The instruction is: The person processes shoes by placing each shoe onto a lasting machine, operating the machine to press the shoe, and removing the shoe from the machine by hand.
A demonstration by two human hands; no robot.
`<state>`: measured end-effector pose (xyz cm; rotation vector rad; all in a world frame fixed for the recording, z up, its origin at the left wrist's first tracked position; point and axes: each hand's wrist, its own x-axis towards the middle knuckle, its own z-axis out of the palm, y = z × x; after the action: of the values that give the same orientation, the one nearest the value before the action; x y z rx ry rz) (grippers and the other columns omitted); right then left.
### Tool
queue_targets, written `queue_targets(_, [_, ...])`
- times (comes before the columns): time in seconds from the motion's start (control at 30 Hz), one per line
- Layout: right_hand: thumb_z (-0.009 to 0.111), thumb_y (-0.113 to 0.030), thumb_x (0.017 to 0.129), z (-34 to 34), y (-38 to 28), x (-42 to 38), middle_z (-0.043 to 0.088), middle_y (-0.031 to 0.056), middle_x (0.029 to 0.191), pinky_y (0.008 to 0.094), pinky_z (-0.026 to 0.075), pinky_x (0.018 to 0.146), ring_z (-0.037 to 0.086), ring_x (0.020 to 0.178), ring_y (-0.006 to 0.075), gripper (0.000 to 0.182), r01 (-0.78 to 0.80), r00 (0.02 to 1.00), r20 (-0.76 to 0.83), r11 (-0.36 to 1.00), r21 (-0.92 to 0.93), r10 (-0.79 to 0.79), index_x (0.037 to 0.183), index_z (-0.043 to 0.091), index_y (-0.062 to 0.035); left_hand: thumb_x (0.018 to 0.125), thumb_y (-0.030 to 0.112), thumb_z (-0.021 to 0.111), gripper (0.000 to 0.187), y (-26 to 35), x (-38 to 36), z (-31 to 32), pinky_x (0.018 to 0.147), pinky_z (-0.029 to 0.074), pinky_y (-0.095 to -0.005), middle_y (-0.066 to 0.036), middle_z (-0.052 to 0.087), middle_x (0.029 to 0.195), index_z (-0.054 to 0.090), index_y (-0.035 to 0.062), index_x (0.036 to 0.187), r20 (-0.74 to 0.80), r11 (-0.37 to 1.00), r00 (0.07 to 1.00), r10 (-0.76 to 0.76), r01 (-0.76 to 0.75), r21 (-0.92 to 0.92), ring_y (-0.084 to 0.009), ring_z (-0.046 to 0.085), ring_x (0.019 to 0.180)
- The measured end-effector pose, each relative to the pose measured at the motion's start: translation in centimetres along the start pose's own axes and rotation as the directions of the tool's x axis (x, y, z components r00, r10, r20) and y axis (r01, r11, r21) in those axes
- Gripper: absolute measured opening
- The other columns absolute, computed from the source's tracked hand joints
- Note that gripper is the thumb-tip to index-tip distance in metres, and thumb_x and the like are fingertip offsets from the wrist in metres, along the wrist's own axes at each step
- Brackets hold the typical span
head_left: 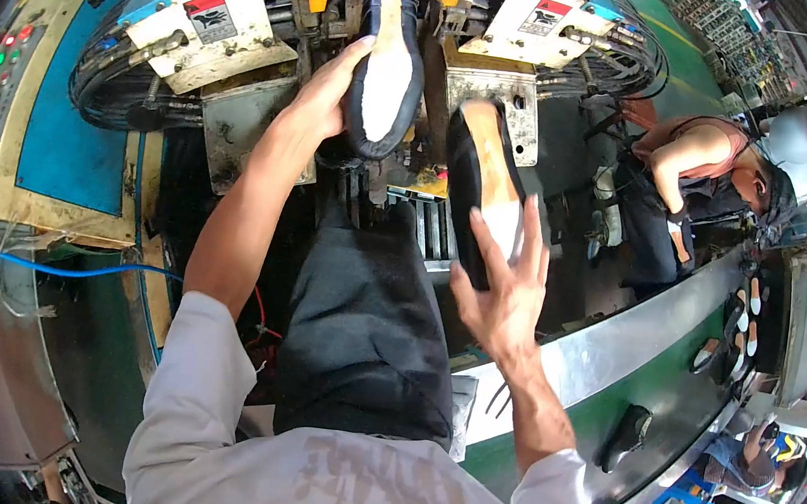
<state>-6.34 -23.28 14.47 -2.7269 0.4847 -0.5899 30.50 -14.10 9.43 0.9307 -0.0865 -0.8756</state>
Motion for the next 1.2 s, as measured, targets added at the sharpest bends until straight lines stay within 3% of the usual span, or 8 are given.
queue_targets(0.23, [0.086,-0.023,0.083,3.8,-4.2,13.0,0.028,0.0353,0.169,0.0590,0.053,0.108,0.052,0.130,0.0568,0.075,0.188,0.978,-0.091,0.982,0.008,-0.186,0.153,0.063,-0.0314,0.101,0.035,0.065,0.072,0.6,-14.7,-3.1,0.101,0.060,-0.0377,-0.013,0.067,0.142,0.045,0.0054,0.163,0.092,0.966,0.967,0.236,-0.244,0.088,-0.0232,0.071,0.119])
queue_targets(0.4, [0.083,-0.033,0.087,10.3,-5.4,17.9,0.027,0.0353,0.170,0.0597,0.054,0.107,0.053,0.127,0.0607,0.073,0.146,0.985,-0.092,0.989,-0.008,-0.146,0.156,0.060,-0.0327,0.088,0.034,0.066,0.094,-4.6,-24.7,-12.2,0.103,0.059,-0.0369,-0.016,0.065,0.143,0.032,0.0035,0.171,-0.103,0.984,0.979,0.175,-0.169,0.060,-0.0244,0.071,0.122])
queue_targets(0.6, [0.082,-0.034,0.088,13.4,-6.8,17.2,0.027,0.0350,0.170,0.0601,0.051,0.110,0.054,0.127,0.0597,0.077,0.033,0.997,-0.072,0.999,-0.035,-0.036,0.160,0.055,-0.0353,0.090,0.037,0.065,0.089,-7.8,-35.2,-11.1,0.100,0.061,-0.0358,-0.018,0.068,0.140,0.036,0.0030,0.168,-0.392,0.986,0.905,0.165,-0.157,0.054,-0.0264,0.073,0.117])
queue_targets(0.63, [0.083,-0.036,0.088,13.6,-7.1,17.0,0.027,0.0368,0.169,0.0610,0.052,0.107,0.054,0.126,0.0592,0.077,0.049,0.994,-0.093,0.999,-0.021,-0.051,0.160,0.054,-0.0355,0.091,0.037,0.065,0.086,-8.6,-36.0,-11.7,0.099,0.062,-0.0357,-0.017,0.069,0.138,0.038,0.0033,0.166,-0.432,0.991,0.893,0.129,-0.134,0.019,-0.0262,0.074,0.116])
queue_targets(0.73, [0.081,-0.033,0.088,14.5,-7.0,16.2,0.024,0.0403,0.169,0.0616,0.032,0.127,0.030,0.150,0.0631,0.080,0.232,0.942,-0.214,0.963,-0.136,-0.257,0.161,0.053,-0.0151,0.094,0.038,0.064,0.080,-11.6,-37.5,-14.0,0.101,0.062,-0.0380,-0.016,0.069,0.135,0.041,0.0044,0.163,-0.321,0.986,0.935,0.150,-0.164,-0.017,-0.0269,0.074,0.116])
queue_targets(0.77, [0.080,-0.030,0.088,15.2,-6.6,15.6,0.024,0.0405,0.169,0.0647,0.020,0.130,0.020,0.157,0.0617,0.081,0.301,0.923,-0.239,0.953,-0.035,-0.301,0.160,0.051,-0.0068,0.098,0.038,0.062,0.075,-12.1,-38.0,-13.8,0.103,0.062,-0.0405,-0.015,0.069,0.134,0.041,0.0055,0.163,-0.299,0.985,0.942,0.150,-0.168,-0.035,-0.0271,0.073,0.119])
queue_targets(0.9, [0.077,-0.025,0.088,15.8,-6.1,14.4,0.024,0.0403,0.169,0.0681,0.021,0.129,0.022,0.159,0.0570,0.080,0.295,0.933,-0.216,0.955,0.000,-0.288,0.160,0.048,-0.0039,0.105,0.035,0.056,0.067,-14.1,-37.5,-14.0,0.106,0.060,-0.0414,-0.015,0.067,0.139,0.040,0.0063,0.163,-0.149,0.972,0.973,0.178,-0.197,-0.125,-0.0274,0.071,0.122])
queue_targets(1.2, [0.072,-0.025,0.087,17.4,-6.7,24.2,0.034,0.0414,0.164,0.0663,0.021,0.130,0.028,0.157,0.0559,0.076,0.290,0.921,-0.256,0.956,-0.051,-0.293,0.156,0.052,-0.0012,0.105,0.033,0.054,0.067,-13.4,-33.4,-10.5,0.102,0.061,-0.0428,-0.017,0.068,0.135,0.040,0.0031,0.163,-0.218,0.981,0.958,0.189,-0.191,0.010,-0.0281,0.072,0.117])
